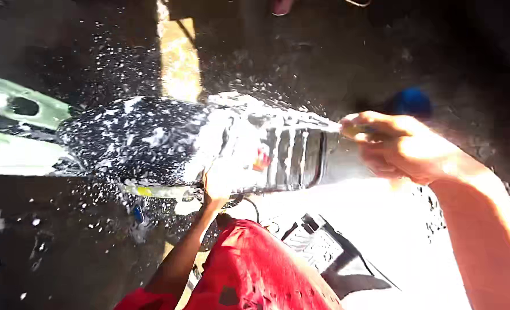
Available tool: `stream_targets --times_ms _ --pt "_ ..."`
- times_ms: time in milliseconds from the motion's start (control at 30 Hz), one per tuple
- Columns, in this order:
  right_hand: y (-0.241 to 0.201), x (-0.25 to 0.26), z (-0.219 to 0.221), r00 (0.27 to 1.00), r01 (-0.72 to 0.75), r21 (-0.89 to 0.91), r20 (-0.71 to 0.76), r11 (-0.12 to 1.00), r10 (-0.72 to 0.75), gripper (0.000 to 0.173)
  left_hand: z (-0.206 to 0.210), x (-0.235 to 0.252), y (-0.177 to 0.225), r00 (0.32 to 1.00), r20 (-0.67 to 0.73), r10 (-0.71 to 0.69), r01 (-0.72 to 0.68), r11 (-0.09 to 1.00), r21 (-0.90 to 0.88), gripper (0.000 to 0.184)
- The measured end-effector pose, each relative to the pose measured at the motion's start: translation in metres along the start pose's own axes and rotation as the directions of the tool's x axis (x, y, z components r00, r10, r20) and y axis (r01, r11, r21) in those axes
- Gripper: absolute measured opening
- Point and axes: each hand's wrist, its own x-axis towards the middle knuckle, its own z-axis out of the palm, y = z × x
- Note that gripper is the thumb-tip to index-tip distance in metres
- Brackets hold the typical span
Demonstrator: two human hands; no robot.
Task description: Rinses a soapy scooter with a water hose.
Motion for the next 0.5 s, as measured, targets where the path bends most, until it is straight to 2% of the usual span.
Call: stream_targets --times_ms 33,67,133,200,300,400,467,500 --pt "0.024 -0.008 -0.023 0.999 0.020 0.020 -0.045 1.000 -0.019 0.036 0.006 0.003 0.018 0.994 0.019 -0.106 0.104 0.992 0.066 0.035" --pt "0.050 -0.015 -0.042 0.997 0.029 0.049 -0.078 0.998 -0.025 0.035 0.017 0.008 0.024 0.991 -0.072 -0.111 0.118 0.989 0.094 0.037" --pt "0.105 -0.028 -0.072 0.995 0.029 0.112 -0.098 0.993 -0.018 0.036 0.030 0.022 0.037 0.963 -0.270 -0.003 0.031 0.994 0.100 0.040" --pt "0.152 -0.037 -0.090 0.998 -0.024 0.160 -0.052 0.987 0.033 0.035 0.029 0.036 0.063 0.949 -0.314 0.038 -0.012 0.996 0.087 0.042" --pt "0.209 -0.027 -0.109 0.993 -0.073 0.130 0.102 0.989 0.060 0.036 0.037 0.051 0.092 0.959 -0.278 -0.059 0.129 0.962 0.241 0.052" --pt "0.236 -0.003 -0.117 0.965 -0.041 0.103 0.261 0.994 0.013 0.038 0.051 0.061 0.087 0.931 -0.334 -0.151 0.258 0.917 0.305 0.060" --pt "0.238 0.018 -0.118 0.940 0.005 0.079 0.341 0.997 -0.031 0.039 0.050 0.063 0.092 0.913 -0.329 -0.241 0.315 0.929 0.192 0.060" --pt "0.236 0.029 -0.117 0.921 0.020 0.057 0.387 0.998 -0.040 0.041 0.051 0.061 0.097 0.890 -0.335 -0.310 0.363 0.926 0.107 0.066"
